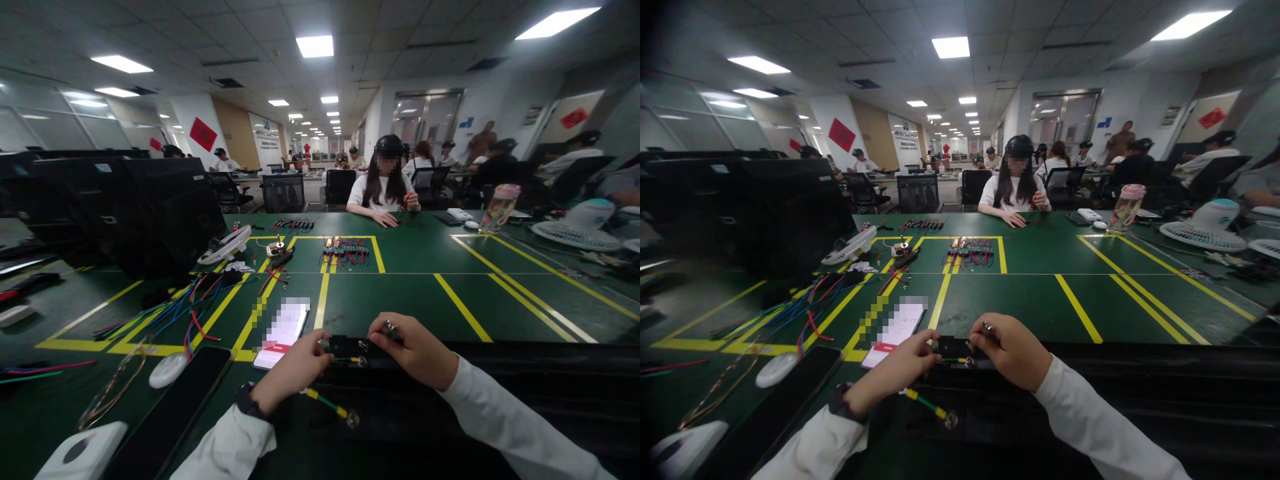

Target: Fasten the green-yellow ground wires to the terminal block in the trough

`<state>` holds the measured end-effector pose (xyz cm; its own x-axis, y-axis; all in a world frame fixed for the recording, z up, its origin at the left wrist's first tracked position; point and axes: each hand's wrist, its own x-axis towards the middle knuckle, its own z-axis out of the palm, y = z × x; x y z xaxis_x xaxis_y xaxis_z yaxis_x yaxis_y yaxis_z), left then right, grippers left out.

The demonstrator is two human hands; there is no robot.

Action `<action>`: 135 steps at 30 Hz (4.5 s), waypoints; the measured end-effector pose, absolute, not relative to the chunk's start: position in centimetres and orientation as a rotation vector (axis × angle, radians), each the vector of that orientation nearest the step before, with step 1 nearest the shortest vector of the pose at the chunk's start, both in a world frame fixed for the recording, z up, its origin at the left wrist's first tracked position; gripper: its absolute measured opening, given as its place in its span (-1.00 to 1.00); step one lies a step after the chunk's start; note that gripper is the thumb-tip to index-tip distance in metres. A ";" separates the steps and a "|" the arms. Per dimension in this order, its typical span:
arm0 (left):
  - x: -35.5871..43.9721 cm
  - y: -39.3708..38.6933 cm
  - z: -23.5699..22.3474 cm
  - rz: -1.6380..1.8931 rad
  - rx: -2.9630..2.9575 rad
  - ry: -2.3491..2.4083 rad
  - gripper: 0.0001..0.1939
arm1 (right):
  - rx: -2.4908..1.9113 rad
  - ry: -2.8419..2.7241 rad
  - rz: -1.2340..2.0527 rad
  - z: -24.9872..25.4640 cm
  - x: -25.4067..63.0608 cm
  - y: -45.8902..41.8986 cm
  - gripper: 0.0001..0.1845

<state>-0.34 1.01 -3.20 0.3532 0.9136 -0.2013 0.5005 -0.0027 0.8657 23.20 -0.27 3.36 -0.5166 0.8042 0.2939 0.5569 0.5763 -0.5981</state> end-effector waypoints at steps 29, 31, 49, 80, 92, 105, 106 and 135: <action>-0.1 0.8 -2.5 0.507 1.651 1.323 -0.65 | -1.128 -2.394 0.550 3.4 22.8 -0.6 -0.85; -0.1 0.8 -2.5 0.509 1.651 1.324 -0.65 | -1.101 -2.405 0.554 3.4 22.8 -0.6 -0.85; -0.4 1.0 -3.3 0.518 1.647 1.287 -0.65 | -1.192 -2.349 0.541 3.4 22.8 -0.6 -0.80; -0.1 1.2 -2.8 0.458 1.673 1.313 -0.65 | -1.189 -2.329 0.561 3.5 23.2 -0.4 -0.79; -0.2 1.5 -3.2 0.439 1.682 1.310 -0.65 | -1.117 -2.437 0.537 2.4 23.2 0.1 -0.87; 0.1 1.5 -3.1 0.416 1.679 1.328 -0.60 | -1.089 -2.198 0.703 3.0 24.1 0.4 -0.89; 0.1 1.5 -3.2 0.414 1.678 1.328 -0.60 | -1.101 -2.193 0.700 3.1 24.1 0.4 -0.89; 0.0 1.6 -3.4 0.418 1.692 1.352 -0.61 | -1.057 -2.435 0.612 2.2 23.3 0.2 -0.88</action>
